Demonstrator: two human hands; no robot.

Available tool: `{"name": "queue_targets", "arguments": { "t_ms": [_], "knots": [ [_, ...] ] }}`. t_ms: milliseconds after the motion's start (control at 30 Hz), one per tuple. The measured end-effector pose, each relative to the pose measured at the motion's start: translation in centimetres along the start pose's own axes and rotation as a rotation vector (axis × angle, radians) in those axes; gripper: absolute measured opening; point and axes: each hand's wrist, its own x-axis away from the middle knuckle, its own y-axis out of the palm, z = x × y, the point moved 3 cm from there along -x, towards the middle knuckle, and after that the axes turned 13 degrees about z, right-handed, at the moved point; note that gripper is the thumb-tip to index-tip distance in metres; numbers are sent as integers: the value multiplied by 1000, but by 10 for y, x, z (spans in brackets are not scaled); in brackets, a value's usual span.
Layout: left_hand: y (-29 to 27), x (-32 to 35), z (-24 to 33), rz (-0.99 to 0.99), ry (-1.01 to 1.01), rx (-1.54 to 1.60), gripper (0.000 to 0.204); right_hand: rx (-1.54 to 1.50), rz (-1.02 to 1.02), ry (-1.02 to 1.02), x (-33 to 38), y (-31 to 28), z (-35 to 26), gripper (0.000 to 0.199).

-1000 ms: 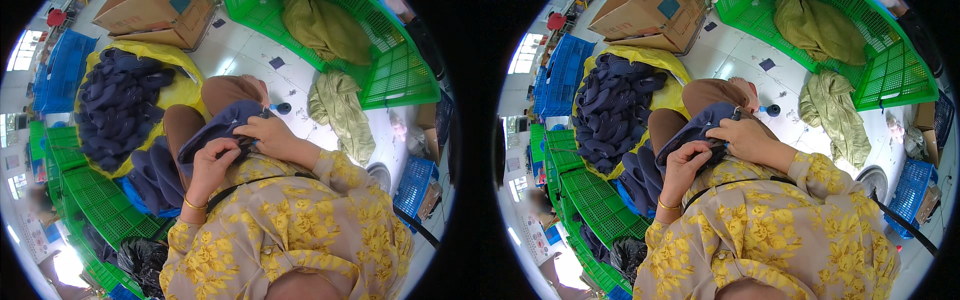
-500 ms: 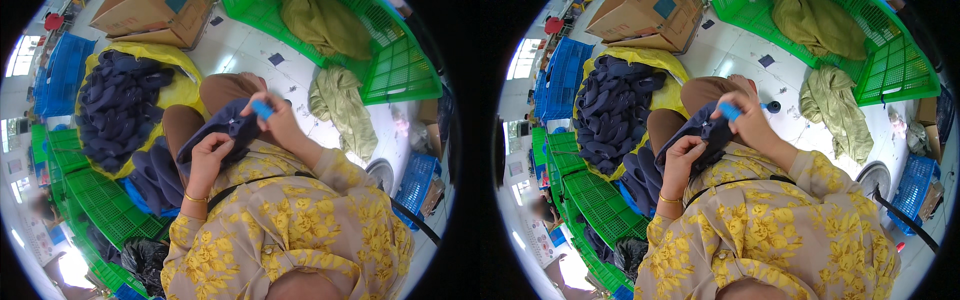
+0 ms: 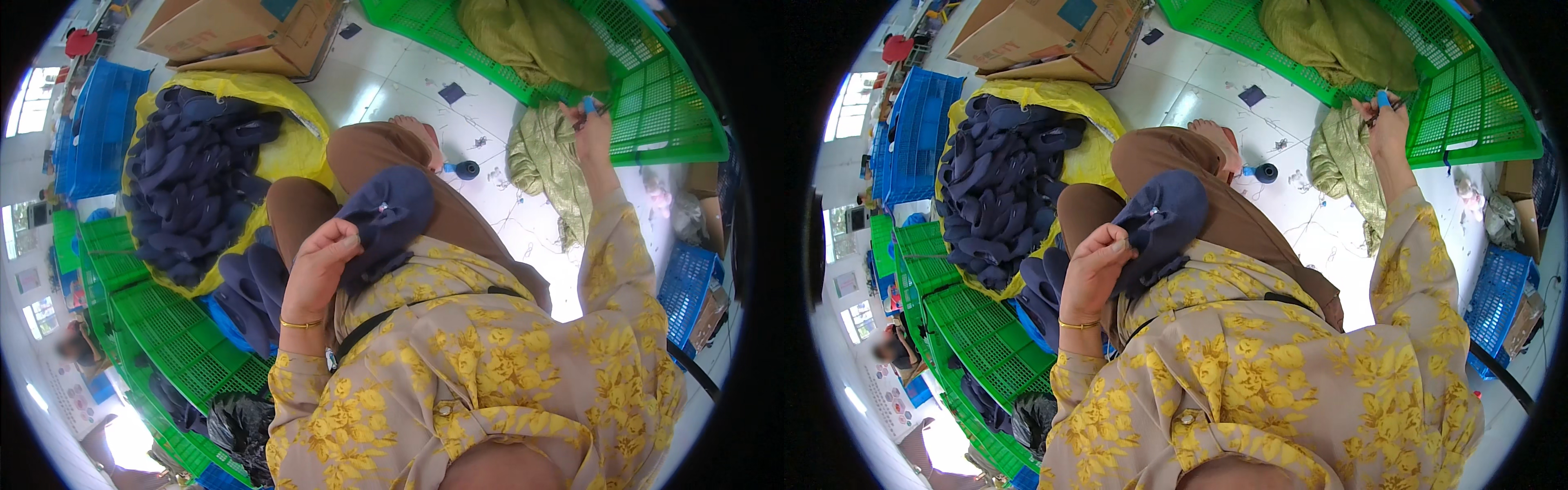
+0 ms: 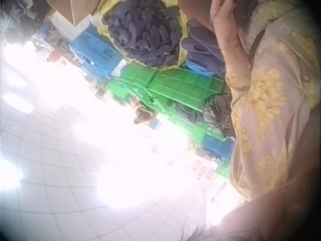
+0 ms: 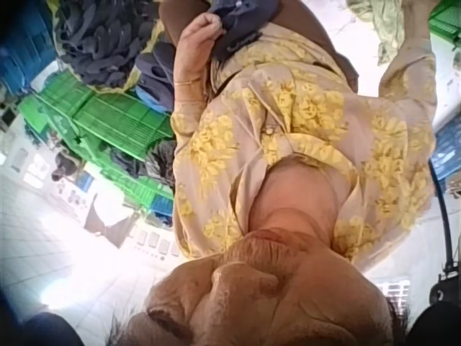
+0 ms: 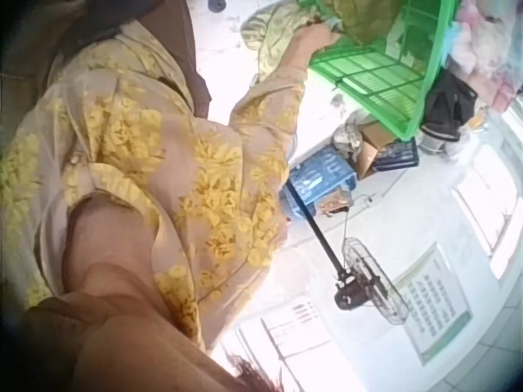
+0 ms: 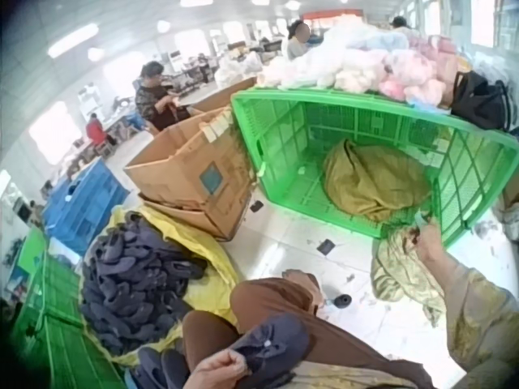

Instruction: The person sits on the floor and uses a blue-handled tool to stitch the upper part of a dark blue shoe. They repeatedly insert the tool into the shoe's edge and pull the thread to secure the seam.

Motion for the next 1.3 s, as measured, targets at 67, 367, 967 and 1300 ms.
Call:
{"name": "queue_targets", "arguments": {
  "t_ms": [67, 367, 967, 1300],
  "knots": [
    [3, -3, 3, 23, 23, -154, 4, 320, -138, -265, 0, 2, -4, 11],
    [16, -22, -8, 154, 167, 5, 36, 1183, -252, -1015, -5, -15, 5, 22],
    [28, -29, 2, 337, 507, -628, 26, 1306, -179, -876, -12, -71, 16, 45],
    [46, -38, 6, 318, 949, -963, 20, 1344, -207, -899, -5, -66, -3, 40]
  ]
}}
